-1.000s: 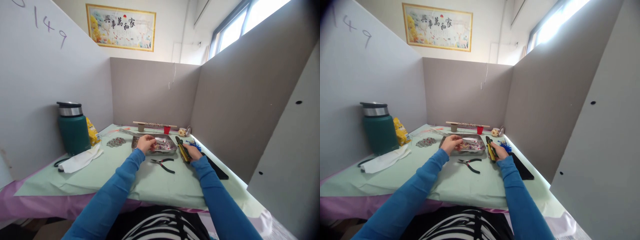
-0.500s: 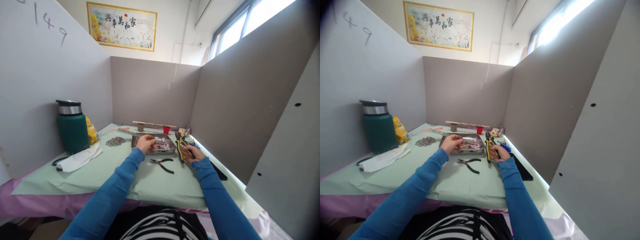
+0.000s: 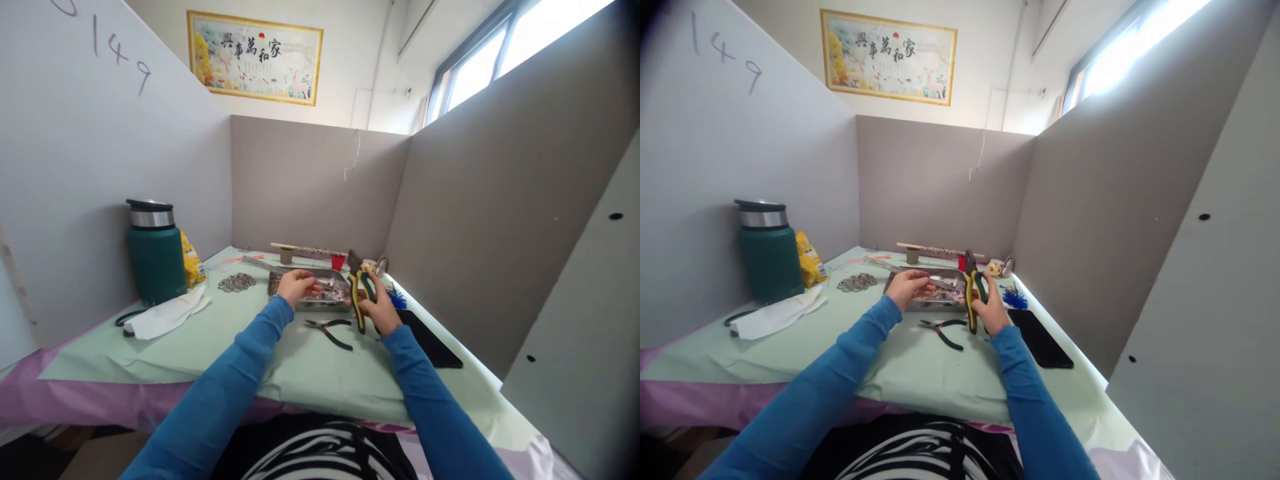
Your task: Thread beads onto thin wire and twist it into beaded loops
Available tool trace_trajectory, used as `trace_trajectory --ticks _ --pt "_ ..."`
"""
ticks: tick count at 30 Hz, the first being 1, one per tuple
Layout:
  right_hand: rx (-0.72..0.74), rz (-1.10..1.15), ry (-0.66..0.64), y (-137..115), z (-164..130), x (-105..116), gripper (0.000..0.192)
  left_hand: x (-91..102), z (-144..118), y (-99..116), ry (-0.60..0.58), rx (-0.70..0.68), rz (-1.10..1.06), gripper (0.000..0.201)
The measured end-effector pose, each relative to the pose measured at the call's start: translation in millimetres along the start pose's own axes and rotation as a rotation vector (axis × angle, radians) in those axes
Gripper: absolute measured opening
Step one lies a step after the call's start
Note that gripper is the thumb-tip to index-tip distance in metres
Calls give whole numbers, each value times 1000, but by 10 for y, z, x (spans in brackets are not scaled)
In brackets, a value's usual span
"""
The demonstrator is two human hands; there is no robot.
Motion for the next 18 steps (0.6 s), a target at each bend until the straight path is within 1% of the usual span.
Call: trace_trajectory --ticks 1,4,6,8,10,12,15,18 --pt "-1 -60 -20 3 -22 -77 81 3 4 3 3 -6 -2 11" --pt "41 -161 -86 -52 -74 -276 65 13 7 23 16 -25 -15 12" --pt "119 -196 -81 -141 -93 -316 56 13 5 39 18 -38 -15 10" --pt "163 -200 -82 -186 -104 -322 48 12 3 58 20 -57 1 10" --pt "144 -212 -106 -157 -106 -328 38 18 3 78 27 -81 21 11" --pt "119 -279 -118 -116 -104 -326 29 34 6 104 42 -111 33 12" --pt "91 -394 -165 -81 -96 -358 27 80 10 165 81 -163 41 13" --pt "37 -507 -243 -62 -95 -418 36 117 9 209 114 -172 41 11"
Point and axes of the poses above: each hand's wrist, its own z-axis towards the middle knuckle, its own x-axis out of the back of the hand, y = z × x, the point moved 9 cm from there along z, towards the middle knuckle, and after that the axes turned 6 degrees about -z, right-handed, at the moved point
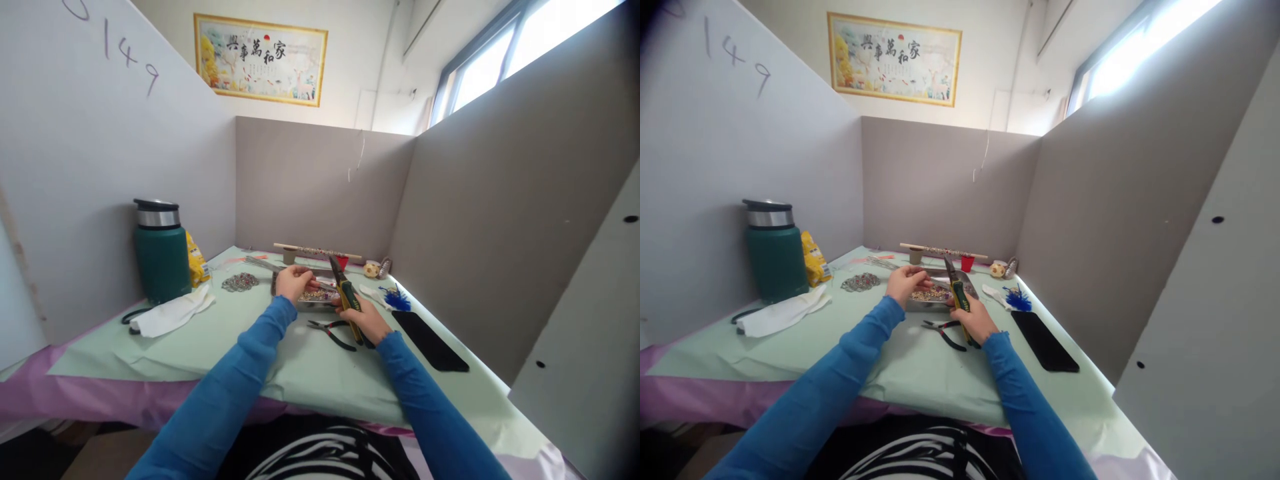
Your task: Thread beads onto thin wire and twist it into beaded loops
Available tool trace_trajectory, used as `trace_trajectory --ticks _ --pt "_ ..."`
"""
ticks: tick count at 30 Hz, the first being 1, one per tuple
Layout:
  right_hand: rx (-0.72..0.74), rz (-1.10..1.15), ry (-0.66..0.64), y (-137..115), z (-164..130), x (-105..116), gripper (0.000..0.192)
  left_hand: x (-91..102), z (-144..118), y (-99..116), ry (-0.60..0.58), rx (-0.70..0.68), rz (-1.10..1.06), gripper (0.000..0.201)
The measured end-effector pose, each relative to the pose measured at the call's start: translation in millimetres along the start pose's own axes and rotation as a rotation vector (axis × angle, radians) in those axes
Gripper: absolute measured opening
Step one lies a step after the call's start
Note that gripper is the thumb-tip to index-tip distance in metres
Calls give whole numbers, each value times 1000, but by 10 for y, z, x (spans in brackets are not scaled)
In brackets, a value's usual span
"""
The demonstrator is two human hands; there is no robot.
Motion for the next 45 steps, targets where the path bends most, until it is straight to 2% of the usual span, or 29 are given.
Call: trace_trajectory --ticks 5,9,13,20,24,30,33,39,45 --pt "-11 -256 -63 -129 -23 -37 33 20 -5 16 20 34 0 7" --pt "6 -308 -81 -202 -23 -95 30 5 -8 6 2 20 52 9" --pt "-4 -280 -61 -186 -15 -102 27 -15 -8 -38 -24 30 115 11" --pt "-65 -174 -90 -180 -83 -82 16 26 26 -71 10 22 218 13" --pt "-76 -153 -77 -188 -62 -94 14 40 2 -38 49 -56 455 14" --pt "-109 -54 -79 -104 -31 -130 15 -73 -75 24 -16 -179 629 12" --pt "-104 -31 -71 -71 -25 -131 16 -108 -81 -25 -48 -137 589 11" --pt "-135 72 -76 -2 -29 -184 18 -178 -54 -210 -140 39 290 14" --pt "-137 143 -82 -4 -60 -215 21 -142 -35 -168 -106 -15 301 14"
Point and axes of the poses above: each hand's wrist, its own z-axis towards the middle knuckle, its own x-axis out of the back of the hand, y = z × x, the point moved 9 cm from there along z, towards the middle knuckle, and after that the axes turned 6 degrees about -z, right-handed, at the moved point
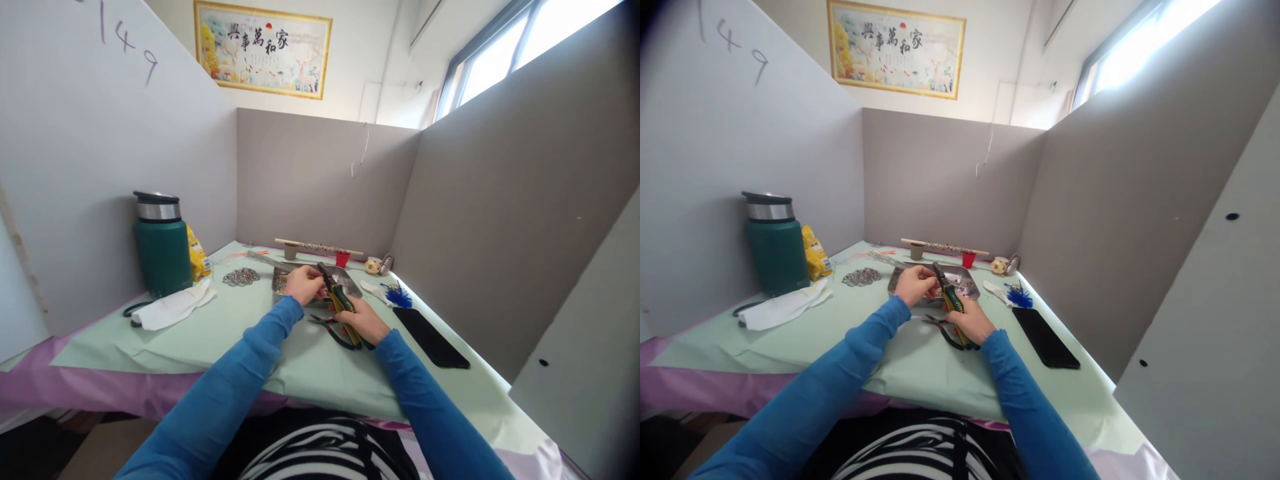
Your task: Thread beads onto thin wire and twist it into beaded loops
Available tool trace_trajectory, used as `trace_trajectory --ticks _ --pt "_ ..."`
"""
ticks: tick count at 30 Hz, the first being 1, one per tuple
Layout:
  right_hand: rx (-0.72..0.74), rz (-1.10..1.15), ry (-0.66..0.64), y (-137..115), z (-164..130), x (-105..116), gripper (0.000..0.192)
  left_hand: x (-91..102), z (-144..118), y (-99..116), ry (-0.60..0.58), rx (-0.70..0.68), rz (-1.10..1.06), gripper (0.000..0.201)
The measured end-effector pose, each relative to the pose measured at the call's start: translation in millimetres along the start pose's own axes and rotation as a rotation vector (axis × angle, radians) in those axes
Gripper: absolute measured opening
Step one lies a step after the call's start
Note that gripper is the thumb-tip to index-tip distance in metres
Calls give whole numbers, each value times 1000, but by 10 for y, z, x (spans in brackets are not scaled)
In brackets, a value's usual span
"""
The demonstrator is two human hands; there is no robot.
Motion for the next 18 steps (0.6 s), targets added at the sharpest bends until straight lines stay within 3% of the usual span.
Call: trace_trajectory --ticks 9,18 --pt "0 27 -41 62 41 -28 26 123 -54 204 119 -144 307 7" --pt "-30 -4 -10 4 3 -3 19 173 -51 214 175 -157 298 8"
Point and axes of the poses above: each hand's wrist, its own z-axis towards the middle knuckle, its own x-axis out of the back of the hand, y = z × x, the point moved 9 cm from there along z, towards the middle knuckle, and after that the axes turned 6 degrees about -z, right-handed, at the moved point
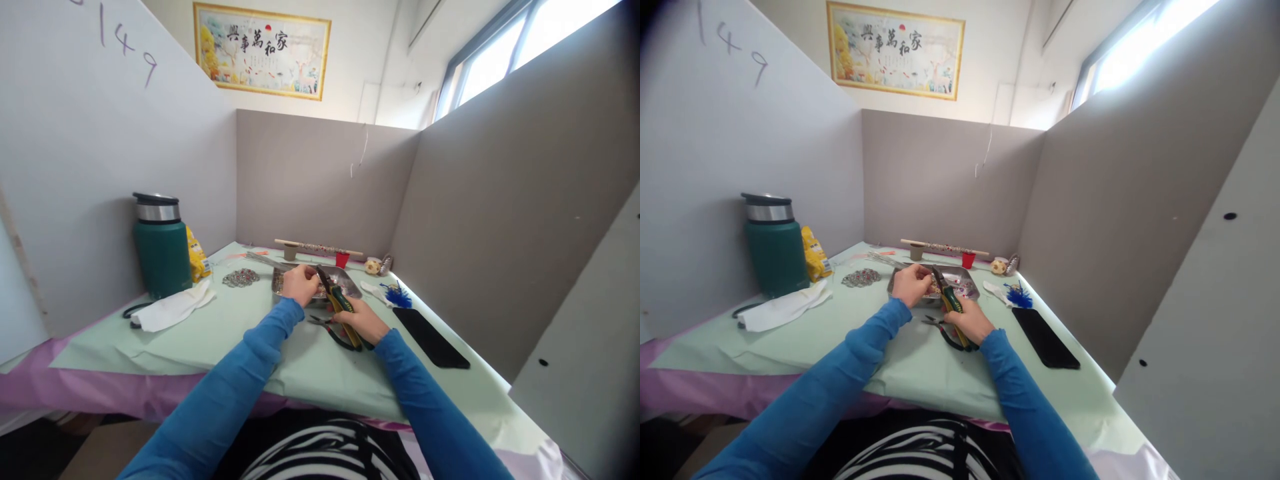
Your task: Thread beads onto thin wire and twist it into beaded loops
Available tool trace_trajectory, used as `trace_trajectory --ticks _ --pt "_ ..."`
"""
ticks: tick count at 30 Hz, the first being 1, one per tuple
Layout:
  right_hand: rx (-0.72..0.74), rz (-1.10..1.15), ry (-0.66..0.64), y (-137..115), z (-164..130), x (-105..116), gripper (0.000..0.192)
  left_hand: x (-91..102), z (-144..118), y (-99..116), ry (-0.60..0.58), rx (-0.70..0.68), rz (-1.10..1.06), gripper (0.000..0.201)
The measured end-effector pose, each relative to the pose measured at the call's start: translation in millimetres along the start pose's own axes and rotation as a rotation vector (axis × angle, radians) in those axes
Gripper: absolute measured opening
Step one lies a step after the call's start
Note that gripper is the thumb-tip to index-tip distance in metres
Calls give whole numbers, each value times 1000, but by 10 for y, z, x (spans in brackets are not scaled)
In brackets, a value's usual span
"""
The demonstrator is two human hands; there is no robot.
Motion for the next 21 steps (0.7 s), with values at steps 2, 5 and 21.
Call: trace_trajectory --ticks 2,5,21 --pt "4 -18 12 10 4 5 20 1 2 7 0 0 17 8" --pt "11 -30 15 36 19 2 22 -15 1 11 -15 4 32 9" --pt "4 -96 17 63 6 -10 20 -32 -3 6 -22 -12 50 8"
Point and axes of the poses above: each hand's wrist, its own z-axis towards the middle knuckle, its own x-axis out of the back of the hand, y = z × x, the point moved 9 cm from there along z, towards the middle knuckle, and after that the axes turned 6 degrees about -z, right-handed, at the moved point
